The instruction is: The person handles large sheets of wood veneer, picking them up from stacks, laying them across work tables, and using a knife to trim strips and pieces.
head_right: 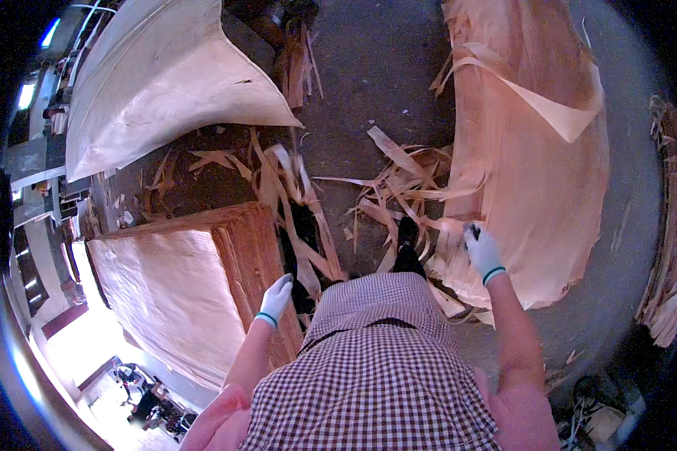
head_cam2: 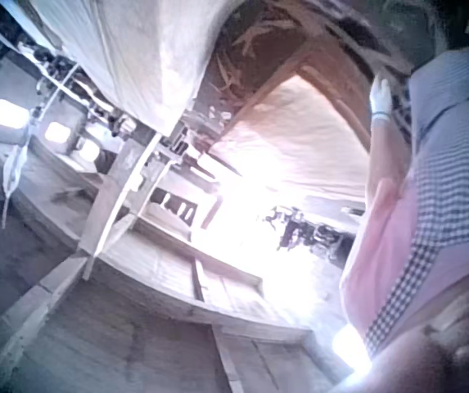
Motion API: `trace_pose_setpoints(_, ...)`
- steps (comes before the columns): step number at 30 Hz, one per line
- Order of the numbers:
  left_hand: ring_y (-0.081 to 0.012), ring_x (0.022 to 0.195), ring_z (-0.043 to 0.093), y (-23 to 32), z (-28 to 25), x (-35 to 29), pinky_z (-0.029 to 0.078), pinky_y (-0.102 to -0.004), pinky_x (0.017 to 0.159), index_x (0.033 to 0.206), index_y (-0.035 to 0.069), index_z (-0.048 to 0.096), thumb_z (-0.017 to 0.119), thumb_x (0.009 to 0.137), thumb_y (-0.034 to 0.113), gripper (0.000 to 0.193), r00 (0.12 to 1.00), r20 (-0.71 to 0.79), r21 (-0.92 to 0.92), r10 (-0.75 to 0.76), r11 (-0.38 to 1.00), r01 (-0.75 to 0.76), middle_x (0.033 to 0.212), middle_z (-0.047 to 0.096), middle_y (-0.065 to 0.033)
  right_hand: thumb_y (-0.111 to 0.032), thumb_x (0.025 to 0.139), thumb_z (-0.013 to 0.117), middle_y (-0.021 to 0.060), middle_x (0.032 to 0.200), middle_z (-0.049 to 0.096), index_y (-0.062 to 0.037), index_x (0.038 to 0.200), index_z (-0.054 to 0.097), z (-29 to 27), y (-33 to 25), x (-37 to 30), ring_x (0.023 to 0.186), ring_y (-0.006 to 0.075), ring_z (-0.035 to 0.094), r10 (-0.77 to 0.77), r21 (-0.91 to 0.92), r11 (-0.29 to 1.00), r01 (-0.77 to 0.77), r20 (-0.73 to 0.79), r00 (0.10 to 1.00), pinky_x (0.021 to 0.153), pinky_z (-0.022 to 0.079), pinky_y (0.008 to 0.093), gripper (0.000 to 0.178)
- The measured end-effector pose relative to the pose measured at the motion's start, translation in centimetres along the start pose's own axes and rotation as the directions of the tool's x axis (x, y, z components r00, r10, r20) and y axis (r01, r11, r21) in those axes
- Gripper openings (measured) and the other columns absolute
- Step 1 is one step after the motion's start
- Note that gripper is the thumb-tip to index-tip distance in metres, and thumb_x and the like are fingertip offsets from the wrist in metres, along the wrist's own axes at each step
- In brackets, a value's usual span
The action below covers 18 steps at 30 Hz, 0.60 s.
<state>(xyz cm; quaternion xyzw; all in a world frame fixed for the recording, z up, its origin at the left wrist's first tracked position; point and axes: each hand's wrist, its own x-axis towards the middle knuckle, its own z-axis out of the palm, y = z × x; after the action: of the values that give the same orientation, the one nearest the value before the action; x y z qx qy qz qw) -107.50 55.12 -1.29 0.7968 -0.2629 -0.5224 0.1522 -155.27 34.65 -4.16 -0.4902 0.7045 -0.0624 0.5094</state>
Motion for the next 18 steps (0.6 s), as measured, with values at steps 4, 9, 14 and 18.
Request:
trace_pose_setpoints(4,-0.0226,0.121,0.051,3.0,2.4,-0.2,0.037,-0.0297,0.102,0.129,-0.003,0.049,0.049,0.093,0.017,0.041,0.990,0.070,0.006,0.120,0.993,-0.121,0.129,0.055,-0.0148,-0.036,0.093,0.051,0.0061,0.064,0.060,-0.0039,0.087,0.056,1.7,7.1,-3.2,0.054,0.0152,0.057,0.129,-0.027,0.992,-0.127,0.127,0.983,0.050,0.045,0.0326,0.033)
trace_pose_setpoints(9,-0.0233,0.119,0.052,1.2,3.2,-4.1,0.038,-0.0299,0.101,0.128,-0.002,0.050,0.049,0.093,0.018,0.040,0.999,-0.003,-0.166,0.053,0.985,-0.053,0.126,0.057,-0.0151,-0.034,0.093,0.049,0.0086,0.068,0.062,-0.0038,0.088,0.056,4.9,9.0,-6.6,0.055,0.0166,0.059,0.125,-0.220,0.974,-0.060,0.293,0.948,0.052,0.046,0.0324,0.031)
trace_pose_setpoints(14,-0.0306,0.113,0.055,-5.0,0.6,-8.6,0.042,-0.0361,0.096,0.122,0.000,0.053,0.049,0.091,0.023,0.039,0.989,0.084,0.232,0.123,0.963,-0.140,0.117,0.060,-0.0185,-0.030,0.092,0.049,0.0065,0.062,0.056,-0.0067,0.094,0.055,7.6,9.1,-7.9,0.051,0.0161,0.053,0.168,-0.029,0.986,-0.166,0.216,0.962,0.050,0.044,0.0316,0.024)
trace_pose_setpoints(18,-0.0288,0.113,0.056,-7.7,-3.1,-6.3,0.042,-0.0360,0.097,0.124,0.003,0.054,0.050,0.090,0.024,0.040,0.970,0.169,0.268,0.172,0.940,-0.213,0.117,0.060,-0.0191,-0.031,0.088,0.050,0.0135,0.067,0.060,-0.0020,0.090,0.058,9.8,14.9,-11.7,0.057,0.0225,0.059,0.155,-0.207,0.968,-0.141,0.055,0.986,0.052,0.045,0.0381,0.030)
